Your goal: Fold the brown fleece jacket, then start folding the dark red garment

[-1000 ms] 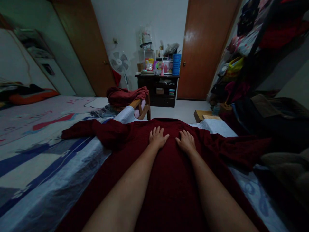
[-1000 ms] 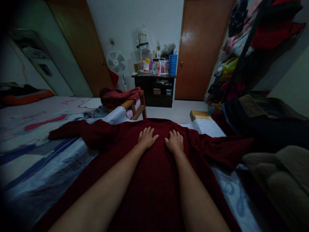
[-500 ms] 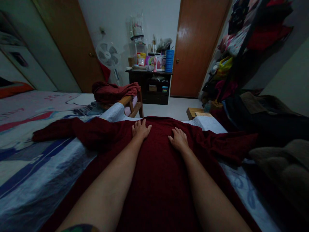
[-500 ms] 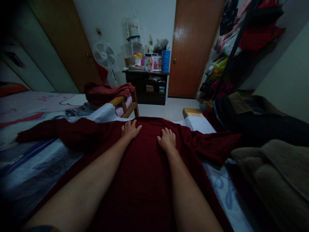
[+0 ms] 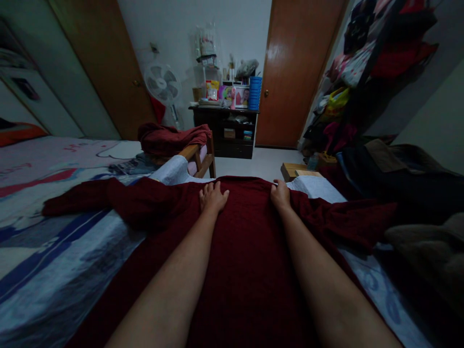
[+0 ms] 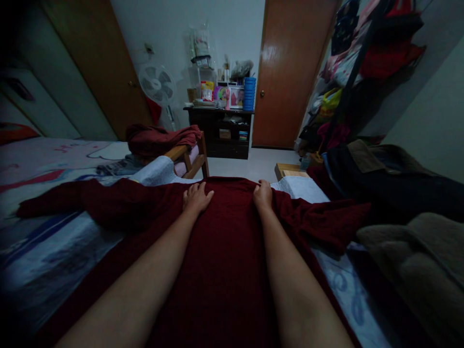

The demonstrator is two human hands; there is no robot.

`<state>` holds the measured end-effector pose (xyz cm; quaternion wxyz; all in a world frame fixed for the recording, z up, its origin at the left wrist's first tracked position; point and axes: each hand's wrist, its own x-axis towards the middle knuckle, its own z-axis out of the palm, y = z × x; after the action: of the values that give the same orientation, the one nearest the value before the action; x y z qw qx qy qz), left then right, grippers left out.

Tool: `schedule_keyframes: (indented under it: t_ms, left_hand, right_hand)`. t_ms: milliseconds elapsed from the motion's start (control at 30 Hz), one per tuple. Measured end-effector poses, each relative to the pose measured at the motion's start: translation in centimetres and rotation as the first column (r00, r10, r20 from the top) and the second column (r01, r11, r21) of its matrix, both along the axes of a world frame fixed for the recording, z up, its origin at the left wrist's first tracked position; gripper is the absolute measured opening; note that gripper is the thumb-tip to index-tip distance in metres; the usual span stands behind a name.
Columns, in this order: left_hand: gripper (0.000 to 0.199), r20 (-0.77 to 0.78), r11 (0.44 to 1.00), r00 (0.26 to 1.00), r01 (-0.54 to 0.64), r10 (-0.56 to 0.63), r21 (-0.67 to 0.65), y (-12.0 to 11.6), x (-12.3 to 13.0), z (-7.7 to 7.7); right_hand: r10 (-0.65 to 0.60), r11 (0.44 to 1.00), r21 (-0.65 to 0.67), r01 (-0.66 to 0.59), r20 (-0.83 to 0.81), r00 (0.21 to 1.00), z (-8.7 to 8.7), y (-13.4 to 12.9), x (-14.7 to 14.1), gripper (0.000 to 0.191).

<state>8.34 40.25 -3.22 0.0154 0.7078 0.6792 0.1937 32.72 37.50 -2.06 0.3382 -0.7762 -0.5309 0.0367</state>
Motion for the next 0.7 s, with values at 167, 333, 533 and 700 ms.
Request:
schedule_keyframes:
  t_ms: [167, 333, 533, 700]
  left_hand:
    - [0.054, 0.014, 1.0, 1.0, 0.014, -0.014, 0.006, -0.1, 0.0, 0.1]
    - [0.055, 0.129, 0.997, 0.99, -0.065, 0.058, 0.046, 0.3, -0.5, 0.3]
    - [0.052, 0.166, 0.981, 0.986, -0.048, 0.016, 0.186, 2.4, -2.4, 0.6]
    - [0.051, 0.211, 0.997, 0.977, 0.012, -0.028, 0.077, 3.3, -2.8, 0.4]
  right_hand:
    - [-0.019, 0.999, 0.025, 0.02, -0.046, 0.999, -1.6, 1.5, 1.2, 0.044]
    - [0.042, 0.997, 0.063, -0.038, -0.061, 0.997, -2.1, 1.5, 2.0, 0.034]
    - [0.08, 0.987, 0.144, -0.067, -0.087, 0.993, -2.2, 1.2, 2.4, 0.03]
    - [0.092, 0.981, 0.186, -0.06, -0.165, 0.982, -2.2, 1.1, 2.1, 0.032]
